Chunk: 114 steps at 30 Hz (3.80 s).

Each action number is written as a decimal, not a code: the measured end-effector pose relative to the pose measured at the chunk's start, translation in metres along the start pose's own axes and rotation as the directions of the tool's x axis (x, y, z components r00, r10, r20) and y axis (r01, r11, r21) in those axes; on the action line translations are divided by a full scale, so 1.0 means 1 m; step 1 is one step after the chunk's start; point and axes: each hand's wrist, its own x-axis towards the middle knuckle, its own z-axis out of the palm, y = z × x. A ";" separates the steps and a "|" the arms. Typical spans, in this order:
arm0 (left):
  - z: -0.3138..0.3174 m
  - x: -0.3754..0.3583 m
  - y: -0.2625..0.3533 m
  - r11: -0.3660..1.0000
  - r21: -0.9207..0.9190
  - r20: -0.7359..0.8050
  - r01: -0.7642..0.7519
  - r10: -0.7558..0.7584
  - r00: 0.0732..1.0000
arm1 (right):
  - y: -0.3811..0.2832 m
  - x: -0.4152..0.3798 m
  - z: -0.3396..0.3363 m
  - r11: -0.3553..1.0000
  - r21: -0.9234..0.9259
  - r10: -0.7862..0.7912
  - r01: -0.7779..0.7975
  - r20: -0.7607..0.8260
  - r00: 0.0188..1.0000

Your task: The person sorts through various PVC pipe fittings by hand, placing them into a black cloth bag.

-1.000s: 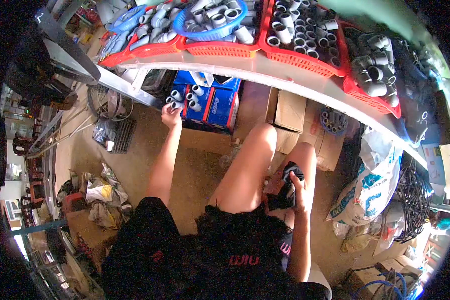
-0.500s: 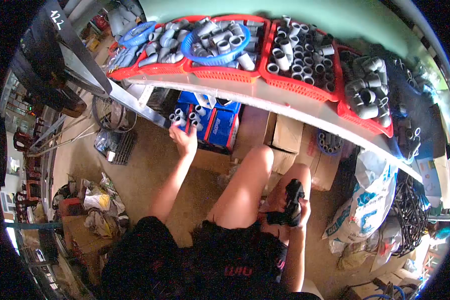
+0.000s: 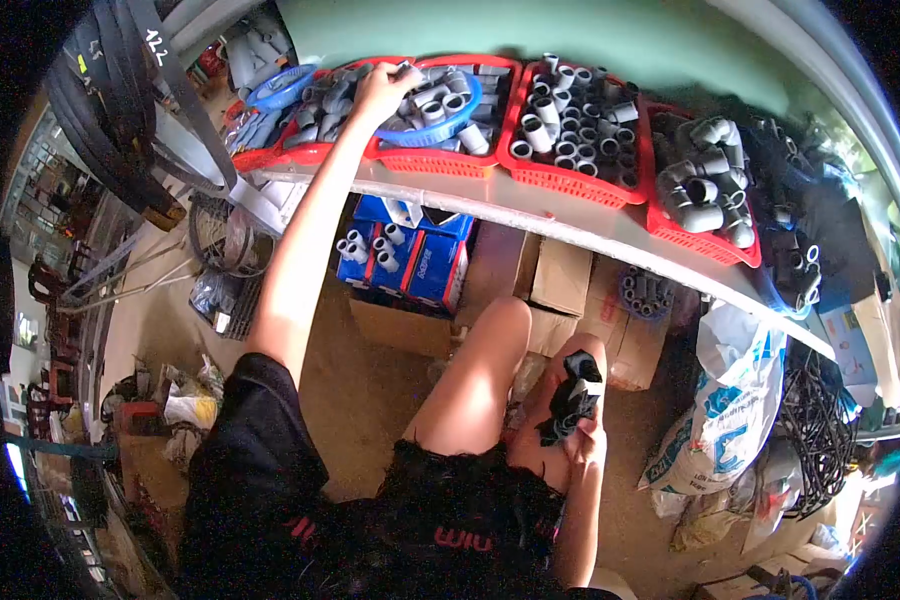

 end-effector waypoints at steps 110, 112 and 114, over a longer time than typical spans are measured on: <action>-0.044 -0.358 0.161 0.168 -0.844 0.520 0.509 0.027 0.854 | 0.012 -0.018 0.219 -0.216 -0.657 -0.344 0.723 0.744 0.573; -0.022 -0.379 0.127 0.217 -0.815 0.574 0.537 0.176 0.800 | 0.016 -0.017 0.211 -0.244 -0.669 -0.433 0.702 0.723 0.538; -0.030 -0.381 0.129 0.261 -0.791 0.605 0.554 0.194 0.772 | 0.012 -0.021 0.216 -0.204 -0.691 -0.445 0.694 0.697 0.563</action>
